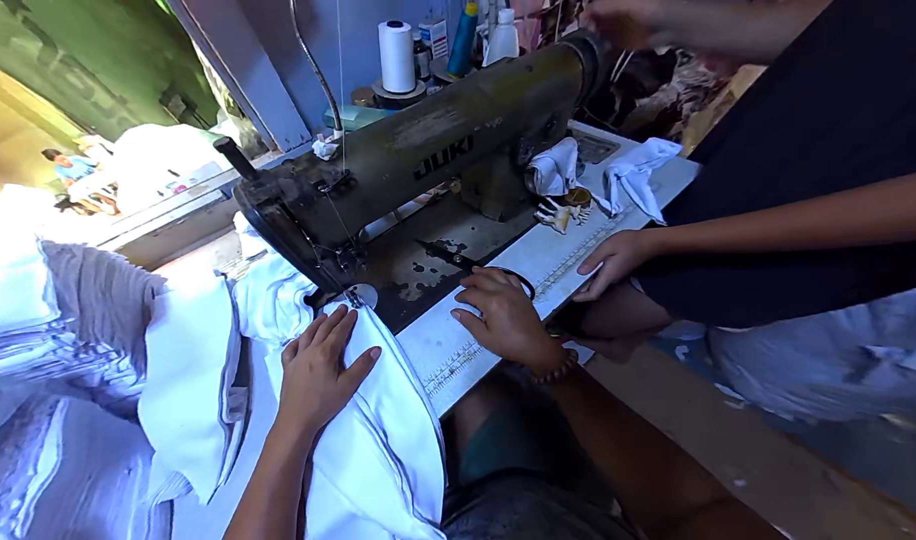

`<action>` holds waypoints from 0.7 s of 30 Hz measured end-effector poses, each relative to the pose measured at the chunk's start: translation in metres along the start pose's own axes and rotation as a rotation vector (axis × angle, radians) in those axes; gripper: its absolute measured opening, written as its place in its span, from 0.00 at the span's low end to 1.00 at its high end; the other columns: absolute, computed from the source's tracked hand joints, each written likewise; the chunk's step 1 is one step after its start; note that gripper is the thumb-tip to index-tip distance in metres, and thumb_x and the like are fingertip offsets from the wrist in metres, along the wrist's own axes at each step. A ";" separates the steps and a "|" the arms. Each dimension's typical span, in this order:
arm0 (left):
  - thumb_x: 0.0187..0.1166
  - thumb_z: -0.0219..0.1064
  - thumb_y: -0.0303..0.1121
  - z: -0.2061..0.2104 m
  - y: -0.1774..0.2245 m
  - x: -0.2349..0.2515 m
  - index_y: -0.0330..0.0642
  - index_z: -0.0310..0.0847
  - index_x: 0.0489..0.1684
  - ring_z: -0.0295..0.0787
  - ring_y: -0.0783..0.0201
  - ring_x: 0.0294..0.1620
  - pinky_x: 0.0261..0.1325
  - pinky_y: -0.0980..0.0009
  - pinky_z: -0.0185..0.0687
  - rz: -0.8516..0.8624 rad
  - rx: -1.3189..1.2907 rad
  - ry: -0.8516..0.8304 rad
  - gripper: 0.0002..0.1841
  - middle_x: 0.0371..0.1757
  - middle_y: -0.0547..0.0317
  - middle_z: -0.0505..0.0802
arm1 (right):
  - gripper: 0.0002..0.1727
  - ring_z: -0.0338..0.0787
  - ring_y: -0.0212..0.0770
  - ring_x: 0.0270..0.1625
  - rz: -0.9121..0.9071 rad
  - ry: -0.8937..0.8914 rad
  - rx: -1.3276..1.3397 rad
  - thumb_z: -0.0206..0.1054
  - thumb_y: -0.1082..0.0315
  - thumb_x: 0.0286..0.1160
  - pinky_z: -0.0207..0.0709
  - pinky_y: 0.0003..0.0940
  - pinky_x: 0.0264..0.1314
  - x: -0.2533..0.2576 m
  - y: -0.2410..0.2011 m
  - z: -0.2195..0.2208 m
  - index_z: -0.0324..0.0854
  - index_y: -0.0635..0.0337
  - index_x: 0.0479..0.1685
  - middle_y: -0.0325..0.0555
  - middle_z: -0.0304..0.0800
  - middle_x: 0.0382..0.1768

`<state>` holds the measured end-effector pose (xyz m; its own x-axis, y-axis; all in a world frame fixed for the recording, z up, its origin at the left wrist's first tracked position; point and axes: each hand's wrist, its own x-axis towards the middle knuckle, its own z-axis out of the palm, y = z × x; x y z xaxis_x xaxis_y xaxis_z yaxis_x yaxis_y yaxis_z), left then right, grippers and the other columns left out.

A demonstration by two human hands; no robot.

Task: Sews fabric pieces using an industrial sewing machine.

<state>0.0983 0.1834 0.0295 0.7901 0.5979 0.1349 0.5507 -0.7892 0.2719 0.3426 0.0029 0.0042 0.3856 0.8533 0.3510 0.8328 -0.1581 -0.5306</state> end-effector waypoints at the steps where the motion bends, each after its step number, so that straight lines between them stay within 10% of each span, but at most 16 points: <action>1: 0.73 0.48 0.75 0.001 0.000 -0.001 0.51 0.78 0.82 0.65 0.44 0.89 0.81 0.30 0.52 0.003 -0.001 0.012 0.46 0.86 0.54 0.77 | 0.18 0.74 0.57 0.83 -0.005 0.008 0.000 0.65 0.53 0.82 0.64 0.61 0.82 0.000 0.000 0.001 0.94 0.57 0.50 0.50 0.90 0.66; 5: 0.69 0.49 0.79 0.003 -0.003 -0.002 0.50 0.77 0.82 0.63 0.36 0.89 0.79 0.28 0.55 -0.013 -0.009 0.063 0.50 0.89 0.41 0.70 | 0.16 0.74 0.58 0.83 0.031 0.076 0.037 0.65 0.57 0.83 0.66 0.61 0.82 -0.001 -0.001 0.001 0.94 0.57 0.50 0.53 0.87 0.70; 11: 0.69 0.49 0.79 0.001 -0.001 -0.005 0.47 0.79 0.80 0.61 0.34 0.90 0.80 0.28 0.53 -0.036 0.010 0.051 0.50 0.86 0.42 0.75 | 0.22 0.82 0.60 0.74 0.169 0.177 -0.121 0.70 0.51 0.78 0.75 0.61 0.68 -0.010 0.001 -0.009 0.91 0.60 0.57 0.55 0.87 0.68; 17: 0.70 0.48 0.79 0.002 -0.001 -0.004 0.50 0.77 0.82 0.59 0.37 0.91 0.83 0.29 0.50 -0.045 0.013 0.034 0.49 0.87 0.44 0.74 | 0.11 0.86 0.62 0.62 0.223 0.172 -0.162 0.69 0.67 0.74 0.77 0.63 0.61 0.002 0.034 -0.029 0.92 0.64 0.45 0.57 0.92 0.56; 21: 0.71 0.48 0.77 -0.002 0.003 -0.003 0.48 0.77 0.83 0.59 0.37 0.91 0.82 0.30 0.51 -0.052 0.028 0.015 0.49 0.88 0.42 0.73 | 0.18 0.86 0.66 0.61 0.161 0.189 -0.211 0.70 0.56 0.80 0.74 0.66 0.63 0.024 0.030 -0.047 0.90 0.65 0.48 0.61 0.92 0.52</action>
<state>0.0971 0.1799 0.0314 0.7562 0.6401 0.1359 0.5983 -0.7604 0.2525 0.3956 -0.0049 0.0329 0.5699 0.7045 0.4229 0.8111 -0.4000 -0.4266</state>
